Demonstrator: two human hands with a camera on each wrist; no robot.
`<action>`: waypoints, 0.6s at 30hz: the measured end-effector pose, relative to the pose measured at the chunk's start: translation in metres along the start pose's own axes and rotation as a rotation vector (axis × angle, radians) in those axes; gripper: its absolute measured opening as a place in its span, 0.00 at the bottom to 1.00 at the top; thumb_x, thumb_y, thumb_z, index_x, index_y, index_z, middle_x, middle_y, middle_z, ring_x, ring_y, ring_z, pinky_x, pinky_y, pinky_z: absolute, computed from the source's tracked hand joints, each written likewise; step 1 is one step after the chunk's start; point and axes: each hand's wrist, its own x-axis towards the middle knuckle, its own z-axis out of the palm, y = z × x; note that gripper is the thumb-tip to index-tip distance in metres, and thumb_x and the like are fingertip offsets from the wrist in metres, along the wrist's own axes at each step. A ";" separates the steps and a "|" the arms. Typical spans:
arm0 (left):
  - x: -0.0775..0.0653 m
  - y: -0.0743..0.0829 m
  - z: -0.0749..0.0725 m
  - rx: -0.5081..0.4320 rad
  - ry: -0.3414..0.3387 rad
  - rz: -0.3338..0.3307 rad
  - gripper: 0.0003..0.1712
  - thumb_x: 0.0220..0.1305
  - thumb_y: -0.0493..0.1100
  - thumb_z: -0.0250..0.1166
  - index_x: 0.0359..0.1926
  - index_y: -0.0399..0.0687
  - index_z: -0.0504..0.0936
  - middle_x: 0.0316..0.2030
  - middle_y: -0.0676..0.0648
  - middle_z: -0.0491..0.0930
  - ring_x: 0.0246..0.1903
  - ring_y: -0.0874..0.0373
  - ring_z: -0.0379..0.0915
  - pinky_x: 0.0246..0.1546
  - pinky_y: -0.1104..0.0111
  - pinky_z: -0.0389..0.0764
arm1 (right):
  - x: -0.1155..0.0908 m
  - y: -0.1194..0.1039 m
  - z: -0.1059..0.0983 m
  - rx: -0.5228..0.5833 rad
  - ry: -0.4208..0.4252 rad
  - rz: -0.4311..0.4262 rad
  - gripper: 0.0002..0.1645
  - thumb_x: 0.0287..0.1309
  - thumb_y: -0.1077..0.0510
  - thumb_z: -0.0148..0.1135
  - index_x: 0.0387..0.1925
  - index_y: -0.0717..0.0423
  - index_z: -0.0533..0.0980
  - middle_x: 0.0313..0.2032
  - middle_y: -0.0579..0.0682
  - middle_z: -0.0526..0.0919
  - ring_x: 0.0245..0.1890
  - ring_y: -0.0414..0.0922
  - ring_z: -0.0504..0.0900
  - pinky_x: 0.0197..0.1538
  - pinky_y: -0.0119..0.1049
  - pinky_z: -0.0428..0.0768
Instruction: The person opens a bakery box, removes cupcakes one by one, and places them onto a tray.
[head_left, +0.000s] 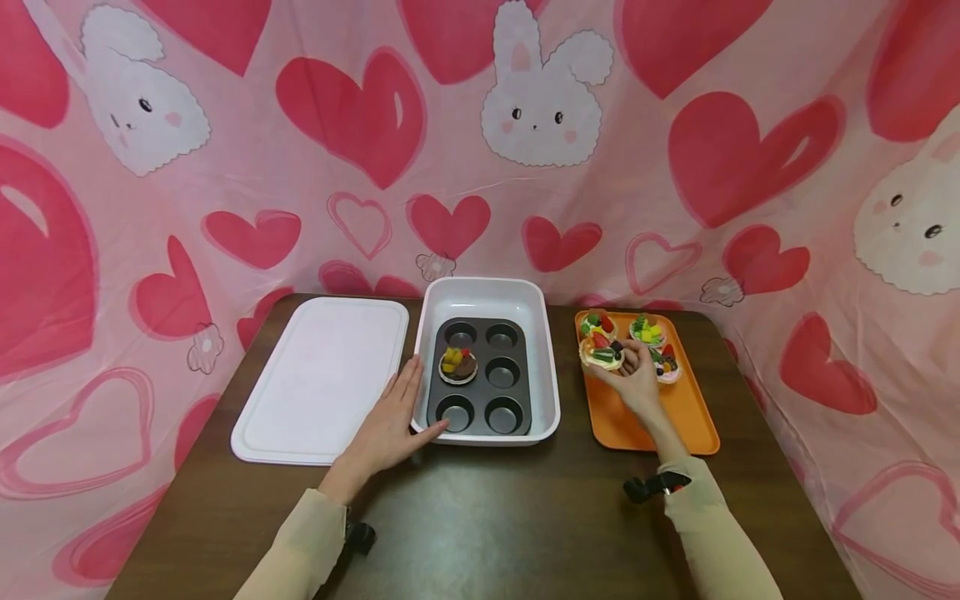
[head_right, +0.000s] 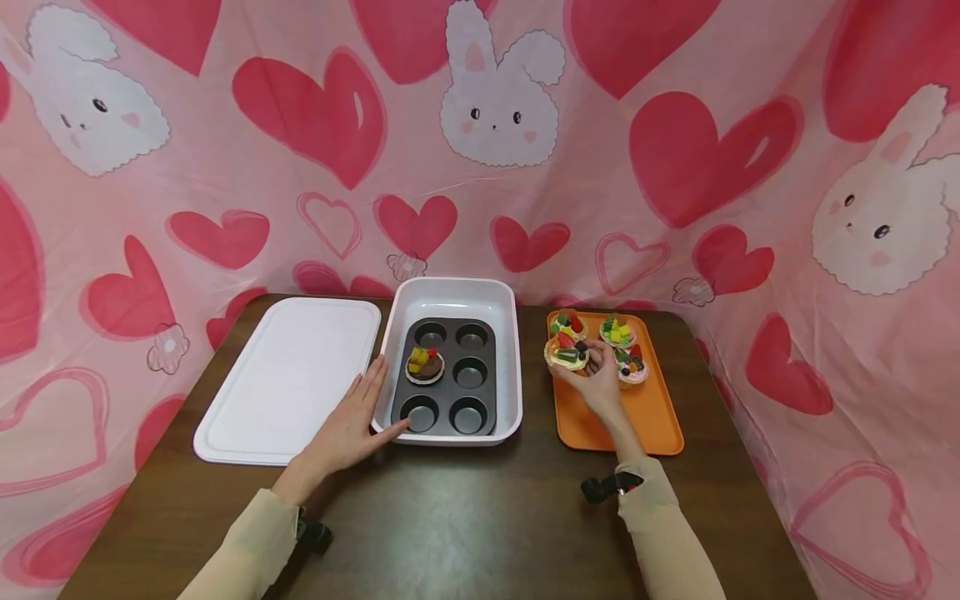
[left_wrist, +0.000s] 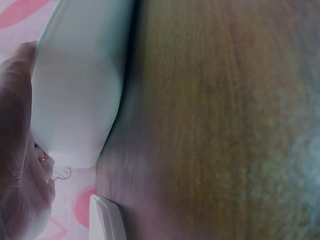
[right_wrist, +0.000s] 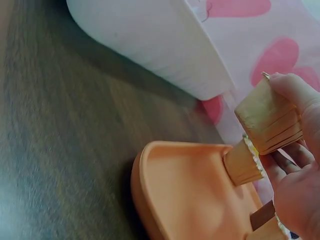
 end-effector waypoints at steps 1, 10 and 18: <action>0.000 0.000 0.000 0.000 0.000 -0.001 0.69 0.67 0.78 0.63 0.90 0.44 0.45 0.91 0.45 0.40 0.90 0.45 0.42 0.89 0.45 0.51 | 0.000 0.002 -0.001 -0.002 0.005 0.004 0.45 0.66 0.65 0.76 0.75 0.64 0.60 0.57 0.43 0.82 0.54 0.24 0.78 0.66 0.15 0.75; -0.001 0.001 -0.001 -0.005 0.007 -0.001 0.68 0.67 0.77 0.64 0.90 0.43 0.45 0.91 0.45 0.41 0.90 0.44 0.43 0.89 0.46 0.51 | 0.004 0.015 -0.001 -0.042 0.068 0.033 0.49 0.65 0.64 0.77 0.77 0.64 0.56 0.72 0.65 0.76 0.59 0.32 0.77 0.60 0.10 0.72; 0.000 0.001 -0.001 -0.005 0.007 0.002 0.68 0.67 0.77 0.64 0.90 0.42 0.45 0.91 0.45 0.41 0.90 0.44 0.43 0.89 0.45 0.51 | 0.002 0.023 0.003 -0.031 0.149 0.019 0.46 0.65 0.66 0.77 0.72 0.67 0.56 0.75 0.70 0.73 0.76 0.59 0.74 0.86 0.53 0.66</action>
